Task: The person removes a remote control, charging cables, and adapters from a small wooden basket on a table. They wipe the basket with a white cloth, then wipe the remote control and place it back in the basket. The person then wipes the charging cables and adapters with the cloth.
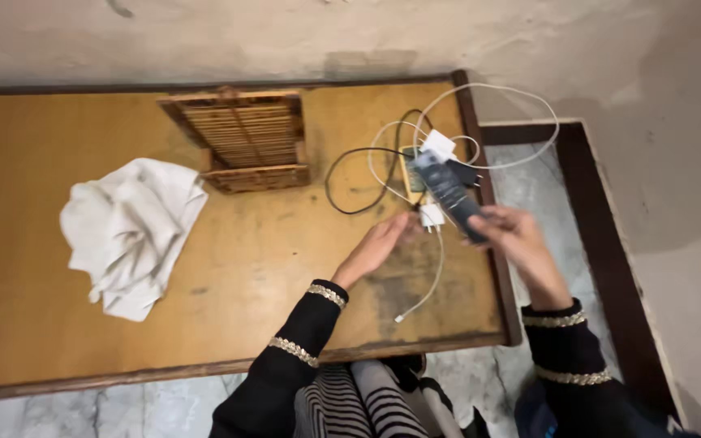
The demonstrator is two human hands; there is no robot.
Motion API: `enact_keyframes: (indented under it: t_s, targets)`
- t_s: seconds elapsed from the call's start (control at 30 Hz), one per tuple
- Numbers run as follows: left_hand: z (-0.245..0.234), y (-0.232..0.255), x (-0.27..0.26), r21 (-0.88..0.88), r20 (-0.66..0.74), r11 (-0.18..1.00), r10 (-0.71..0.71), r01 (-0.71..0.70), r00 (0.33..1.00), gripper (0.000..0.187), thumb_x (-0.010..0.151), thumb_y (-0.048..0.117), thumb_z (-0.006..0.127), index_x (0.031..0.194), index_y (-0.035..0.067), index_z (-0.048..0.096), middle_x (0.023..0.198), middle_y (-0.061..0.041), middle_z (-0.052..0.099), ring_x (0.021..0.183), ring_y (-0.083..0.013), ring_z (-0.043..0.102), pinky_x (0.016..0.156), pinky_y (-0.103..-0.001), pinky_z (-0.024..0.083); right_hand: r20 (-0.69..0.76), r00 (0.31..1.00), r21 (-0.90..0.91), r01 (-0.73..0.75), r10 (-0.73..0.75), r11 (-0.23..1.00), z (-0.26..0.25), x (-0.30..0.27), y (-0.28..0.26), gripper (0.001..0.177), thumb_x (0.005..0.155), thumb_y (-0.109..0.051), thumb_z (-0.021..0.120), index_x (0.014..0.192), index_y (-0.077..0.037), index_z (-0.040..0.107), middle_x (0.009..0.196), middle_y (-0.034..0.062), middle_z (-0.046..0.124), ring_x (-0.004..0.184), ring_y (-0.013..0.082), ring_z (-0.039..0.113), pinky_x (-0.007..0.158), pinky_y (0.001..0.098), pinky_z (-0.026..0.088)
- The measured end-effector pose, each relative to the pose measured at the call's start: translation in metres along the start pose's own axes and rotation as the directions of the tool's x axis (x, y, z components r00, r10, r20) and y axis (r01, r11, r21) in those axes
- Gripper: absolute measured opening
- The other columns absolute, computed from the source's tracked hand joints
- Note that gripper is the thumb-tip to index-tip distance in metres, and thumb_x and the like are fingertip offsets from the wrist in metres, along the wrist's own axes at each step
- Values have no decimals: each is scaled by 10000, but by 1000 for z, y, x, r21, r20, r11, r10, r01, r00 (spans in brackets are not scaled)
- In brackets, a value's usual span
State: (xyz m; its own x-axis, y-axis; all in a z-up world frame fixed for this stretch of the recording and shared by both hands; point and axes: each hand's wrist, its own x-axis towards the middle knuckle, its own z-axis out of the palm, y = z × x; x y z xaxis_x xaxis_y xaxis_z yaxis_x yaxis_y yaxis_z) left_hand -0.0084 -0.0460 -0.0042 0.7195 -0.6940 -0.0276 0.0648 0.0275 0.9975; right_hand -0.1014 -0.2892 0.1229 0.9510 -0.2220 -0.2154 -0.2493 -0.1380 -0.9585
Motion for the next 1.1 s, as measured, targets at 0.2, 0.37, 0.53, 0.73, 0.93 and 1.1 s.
enact_keyframes:
  t_s: [0.2, 0.37, 0.53, 0.73, 0.93, 1.1]
  targets:
    - [-31, 49, -49, -590, -317, 753, 115, -291, 941, 704, 1067, 598, 253, 1362, 13, 512, 1262, -142, 700, 1208, -253, 671, 1083, -383, 529, 419, 908, 74, -57, 21, 996, 144, 5, 4, 346, 930, -210, 680, 1190, 19, 691, 1027, 89, 764, 777, 184, 770, 648, 295, 591]
    - [-127, 10, -130, -664, -565, 676, -173, -319, 807, 690, 1098, 610, 277, 1321, 14, 544, 984, -97, 694, 877, -227, 700, 766, -373, 560, 651, 751, -18, 157, -107, 988, 245, 46, 25, 331, 1045, -272, 572, 1135, 11, 718, 962, 61, 746, 818, 106, 679, 738, 267, 559]
    - [-227, -3, -237, -509, -740, 780, -181, -363, 648, 740, 1079, 585, 180, 1335, 11, 571, 897, -82, 686, 823, -247, 710, 789, -387, 593, 647, 730, -233, 466, -222, 854, 352, 91, 16, 315, 1009, -285, 586, 1086, -5, 708, 927, 95, 760, 831, 177, 689, 757, 326, 544]
    - [-253, 14, -296, -537, -699, 783, -204, -314, 685, 671, 1110, 503, 183, 1438, 28, 524, 948, -91, 660, 887, -267, 717, 838, -406, 579, 589, 556, -72, 759, -586, 647, 509, 120, 33, 448, 885, 32, 578, 1325, -9, 649, 1394, 262, 533, 1178, 402, 585, 947, 410, 523]
    - [-244, 27, -301, -588, -648, 766, -253, -261, 718, 657, 1095, 504, 201, 1434, 26, 500, 942, -79, 651, 868, -256, 713, 860, -413, 603, 731, 571, 255, 277, -372, 926, 586, 155, 117, 809, 818, 111, 561, 1539, -168, 325, 1520, 144, 629, 1066, 405, 658, 954, 401, 525]
    - [-241, 39, -296, -509, -633, 791, -76, -340, 770, 727, 1114, 554, 179, 1437, 7, 534, 832, -57, 604, 657, -189, 625, 699, -349, 554, 651, 517, -133, 798, -556, 588, 528, 128, 97, 455, 846, 8, 755, 1279, 18, 618, 1321, 191, 648, 1229, 365, 646, 1048, 402, 512]
